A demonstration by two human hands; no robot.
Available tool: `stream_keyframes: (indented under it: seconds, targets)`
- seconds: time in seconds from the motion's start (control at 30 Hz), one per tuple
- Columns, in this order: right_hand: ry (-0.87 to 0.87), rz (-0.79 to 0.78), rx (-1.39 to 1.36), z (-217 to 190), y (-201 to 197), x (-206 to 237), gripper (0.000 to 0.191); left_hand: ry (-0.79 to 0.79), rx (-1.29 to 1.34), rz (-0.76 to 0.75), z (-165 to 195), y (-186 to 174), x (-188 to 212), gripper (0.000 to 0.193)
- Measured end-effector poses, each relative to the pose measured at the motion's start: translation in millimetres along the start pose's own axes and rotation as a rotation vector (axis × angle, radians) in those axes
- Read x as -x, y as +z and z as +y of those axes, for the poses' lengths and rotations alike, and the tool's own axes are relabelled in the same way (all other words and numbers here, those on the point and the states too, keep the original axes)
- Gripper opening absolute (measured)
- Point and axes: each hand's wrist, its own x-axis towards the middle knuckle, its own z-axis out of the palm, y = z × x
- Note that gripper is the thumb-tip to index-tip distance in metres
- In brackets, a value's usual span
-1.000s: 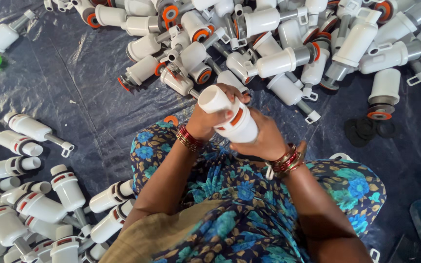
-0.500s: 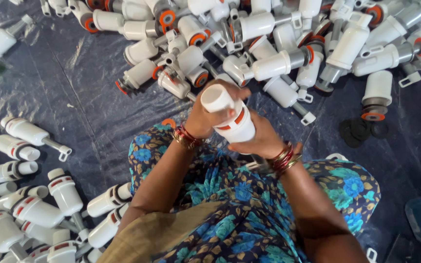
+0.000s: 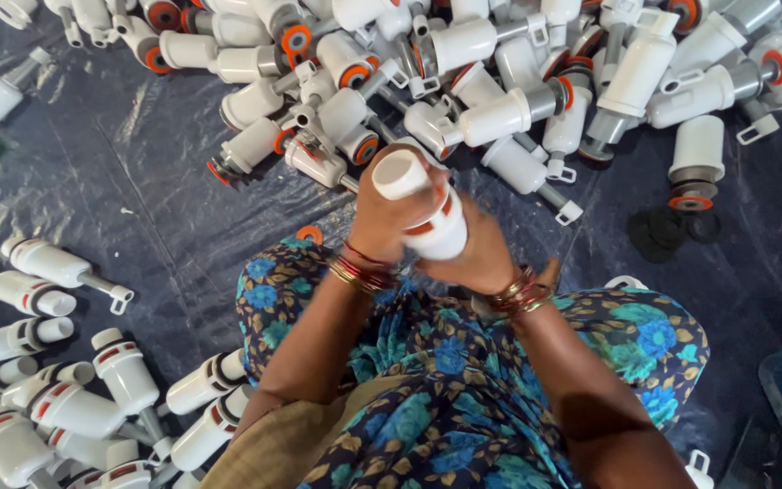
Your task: The person sits on a tarp and assembles white plastic components with orange rings by hand. They pick up parts from a pile, fit them together, and place the assembled units into a blue crate.
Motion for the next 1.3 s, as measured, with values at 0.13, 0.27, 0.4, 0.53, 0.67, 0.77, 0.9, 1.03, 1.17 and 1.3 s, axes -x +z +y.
stream_keyframes:
  seconds: [0.13, 0.27, 0.4, 0.53, 0.67, 0.77, 0.9, 1.03, 1.17, 1.3]
  targets:
    - [0.132, -0.233, -0.291, 4.6, -11.9, -6.1, 0.082, -0.181, 0.135, -0.085, -9.6, -11.3, -4.7, 0.035]
    - [0.082, 0.261, 0.507, 10.4, 14.0, -6.3, 0.091, 0.002, -0.067, 0.341, -30.6, 4.3, -2.6, 0.039]
    - [0.016, -0.198, -0.391, 21.5, 17.9, -1.7, 0.093, -0.036, 0.191, -0.321, -18.2, -12.1, -9.2, 0.036]
    - [0.074, -0.245, -0.762, 18.9, 17.4, -3.6, 0.096, -0.072, -0.016, -0.438, 0.8, -28.3, -14.8, 0.031]
    - [0.139, 0.292, 0.505, 5.9, 24.7, -6.3, 0.084, -0.026, -0.324, 0.333, -23.7, -0.4, -5.6, 0.038]
    - [0.14, 0.13, 0.179, 1.8, 16.6, 1.9, 0.087, -0.104, -0.225, 0.299, -37.2, -2.0, -2.6, 0.031]
    - [-0.048, -0.111, -0.142, 8.2, -0.8, 0.2, 0.091, -0.044, 0.143, -0.197, -35.4, -31.9, -1.4, 0.027]
    - [0.116, 0.214, 0.287, 5.4, 23.0, -0.1, 0.093, -0.01, 0.001, 0.292, -45.3, -23.7, 6.2, 0.038]
    - [-0.138, 0.447, 0.605, -0.4, 33.3, 8.9, 0.088, 0.002, -0.086, 0.531, -49.0, -7.4, 15.2, 0.034]
    - [-0.101, 0.404, 0.509, -7.2, 28.8, 12.5, 0.092, 0.08, -0.094, 0.386, -40.6, -5.3, 19.7, 0.029]
